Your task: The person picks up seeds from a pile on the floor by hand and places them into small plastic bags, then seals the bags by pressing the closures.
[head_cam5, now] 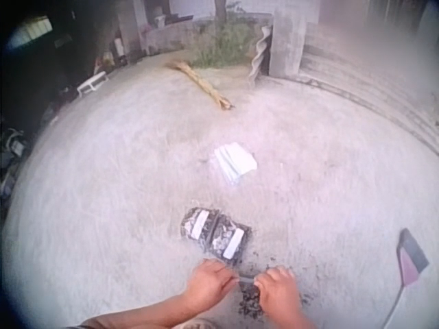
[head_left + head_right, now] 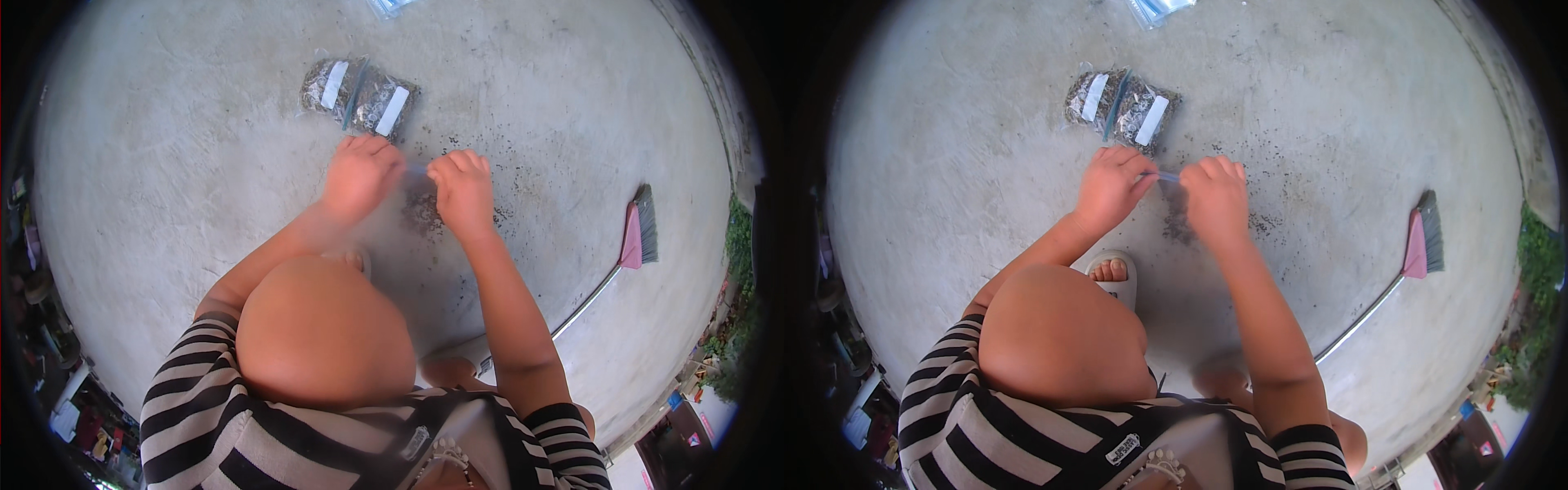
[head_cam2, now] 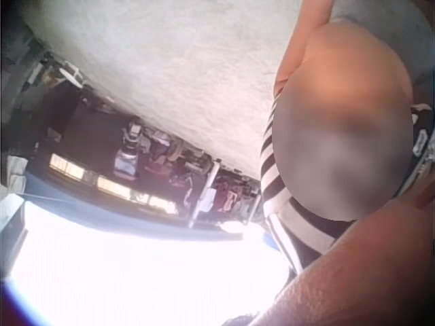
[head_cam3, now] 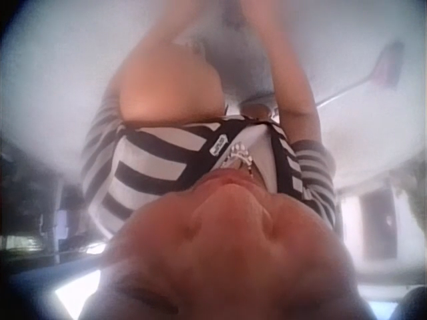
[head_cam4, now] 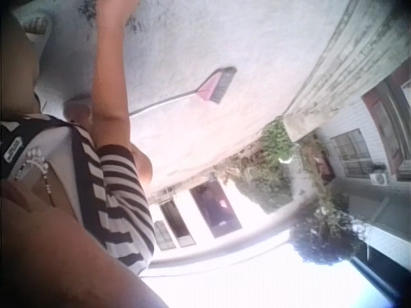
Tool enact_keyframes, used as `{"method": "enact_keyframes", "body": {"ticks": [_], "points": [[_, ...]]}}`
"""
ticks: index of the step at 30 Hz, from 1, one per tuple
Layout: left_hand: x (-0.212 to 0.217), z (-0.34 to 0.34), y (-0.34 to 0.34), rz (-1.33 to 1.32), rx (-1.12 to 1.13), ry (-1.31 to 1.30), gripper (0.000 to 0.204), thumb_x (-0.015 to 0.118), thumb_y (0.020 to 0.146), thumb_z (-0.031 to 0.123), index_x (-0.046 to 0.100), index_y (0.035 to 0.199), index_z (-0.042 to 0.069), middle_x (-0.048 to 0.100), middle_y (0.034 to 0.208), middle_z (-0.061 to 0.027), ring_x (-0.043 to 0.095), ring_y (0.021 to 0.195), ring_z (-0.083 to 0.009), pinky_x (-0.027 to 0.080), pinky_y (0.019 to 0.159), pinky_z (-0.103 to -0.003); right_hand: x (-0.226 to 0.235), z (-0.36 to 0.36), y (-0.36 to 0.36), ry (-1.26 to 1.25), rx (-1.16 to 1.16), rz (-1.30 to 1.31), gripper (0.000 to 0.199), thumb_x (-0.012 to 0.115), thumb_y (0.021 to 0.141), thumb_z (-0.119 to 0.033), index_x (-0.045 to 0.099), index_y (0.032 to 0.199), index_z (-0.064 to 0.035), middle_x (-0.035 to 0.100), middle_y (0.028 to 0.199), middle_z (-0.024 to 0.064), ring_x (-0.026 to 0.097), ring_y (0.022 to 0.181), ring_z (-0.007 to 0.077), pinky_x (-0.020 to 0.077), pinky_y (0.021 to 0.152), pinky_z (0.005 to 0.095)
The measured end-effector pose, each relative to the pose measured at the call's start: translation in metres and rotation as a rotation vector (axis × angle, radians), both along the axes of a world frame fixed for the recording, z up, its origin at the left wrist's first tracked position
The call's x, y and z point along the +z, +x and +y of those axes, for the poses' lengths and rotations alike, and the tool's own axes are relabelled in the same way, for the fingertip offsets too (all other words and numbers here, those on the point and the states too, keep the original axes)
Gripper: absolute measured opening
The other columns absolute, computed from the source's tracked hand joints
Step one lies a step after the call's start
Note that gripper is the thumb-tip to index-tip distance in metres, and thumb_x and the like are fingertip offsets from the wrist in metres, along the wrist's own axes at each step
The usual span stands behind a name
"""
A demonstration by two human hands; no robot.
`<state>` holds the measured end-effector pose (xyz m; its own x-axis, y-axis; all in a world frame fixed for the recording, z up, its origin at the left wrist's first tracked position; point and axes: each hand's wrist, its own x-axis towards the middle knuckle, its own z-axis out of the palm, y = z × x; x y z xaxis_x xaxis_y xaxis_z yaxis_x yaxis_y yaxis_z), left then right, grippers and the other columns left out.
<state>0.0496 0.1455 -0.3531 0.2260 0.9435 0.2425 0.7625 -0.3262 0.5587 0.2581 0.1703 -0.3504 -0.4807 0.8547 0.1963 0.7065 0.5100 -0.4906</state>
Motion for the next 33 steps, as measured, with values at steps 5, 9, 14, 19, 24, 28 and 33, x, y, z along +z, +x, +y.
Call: {"method": "enact_keyframes", "body": {"ticks": [5, 9, 14, 19, 24, 28, 33], "points": [[-0.005, -0.002, -0.005, -0.044, 0.011, 0.002, 0.007, 0.076, 0.081, 0.008, 0.069, 0.085, 0.01, 0.066, 0.084, -0.003, 0.061, 0.085, -0.0269, 0.046, 0.08, -0.039, 0.006, 0.001, -0.005, 0.053, 0.003, 0.11, 0.009, 0.073, 0.08, -0.01, 0.065, 0.083, -0.0118, 0.059, 0.083, 0.0029, 0.059, 0.088, 0.025, 0.0424, 0.08, 0.0391], [0.006, 0.0, -0.001, -0.037, -0.019, -0.017, 0.008, 0.076, 0.081, 0.009, 0.07, 0.085, 0.01, 0.066, 0.085, -0.0041, 0.061, 0.085, -0.0275, 0.047, 0.08, -0.039, 0.002, 0.001, -0.006, 0.035, 0.052, 0.083, 0.008, 0.072, 0.081, -0.009, 0.065, 0.083, -0.0117, 0.059, 0.083, 0.0031, 0.059, 0.087, 0.0249, 0.0427, 0.079, 0.0395], [0.004, 0.001, 0.002, -0.106, 0.063, -0.038, 0.008, 0.076, 0.081, 0.007, 0.07, 0.086, 0.01, 0.066, 0.085, -0.0054, 0.062, 0.085, -0.0291, 0.05, 0.077, -0.041, 0.001, 0.001, -0.004, -0.048, -0.005, 0.032, 0.006, 0.073, 0.086, -0.014, 0.068, 0.088, -0.0104, 0.061, 0.084, 0.0042, 0.06, 0.087, 0.0271, 0.0444, 0.081, 0.0389], [0.004, 0.002, -0.001, -0.12, 0.026, -0.009, 0.012, 0.075, 0.078, 0.003, 0.069, 0.086, 0.009, 0.066, 0.086, -0.0069, 0.062, 0.085, -0.0309, 0.051, 0.075, -0.042, 0.007, 0.002, -0.009, -0.027, 0.037, 0.096, 0.005, 0.072, 0.086, -0.012, 0.067, 0.088, -0.0097, 0.061, 0.085, 0.0054, 0.06, 0.087, 0.0278, 0.0448, 0.08, 0.0395], [0.008, 0.003, 0.007, -0.127, -0.002, -0.039, 0.012, 0.072, 0.079, 0.001, 0.067, 0.087, 0.009, 0.064, 0.086, -0.0076, 0.062, 0.085, -0.0318, 0.052, 0.076, -0.042, 0.005, 0.002, -0.016, -0.004, 0.064, 0.072, 0.009, 0.073, 0.083, -0.012, 0.065, 0.086, -0.0108, 0.06, 0.085, 0.0045, 0.06, 0.088, 0.0271, 0.0444, 0.08, 0.0407], [0.012, 0.001, 0.011, -0.132, 0.025, -0.042, 0.01, 0.07, 0.081, 0.002, 0.066, 0.087, 0.008, 0.063, 0.086, -0.0081, 0.063, 0.086, -0.0323, 0.051, 0.076, -0.042, 0.004, -0.001, -0.019, 0.014, 0.031, 0.054, 0.009, 0.072, 0.084, -0.011, 0.064, 0.087, -0.0099, 0.059, 0.086, 0.0065, 0.059, 0.088, 0.0292, 0.0454, 0.08, 0.0408], [0.004, 0.001, 0.005, -0.136, -0.012, -0.056, 0.011, 0.072, 0.081, 0.004, 0.066, 0.089, 0.009, 0.064, 0.088, -0.0079, 0.063, 0.087, -0.0323, 0.051, 0.076, -0.043, 0.006, 0.0, -0.018, -0.035, 0.032, 0.052, 0.008, 0.071, 0.085, -0.01, 0.064, 0.089, -0.0089, 0.058, 0.088, 0.0075, 0.058, 0.089, 0.0308, 0.0461, 0.081, 0.0418]]}}
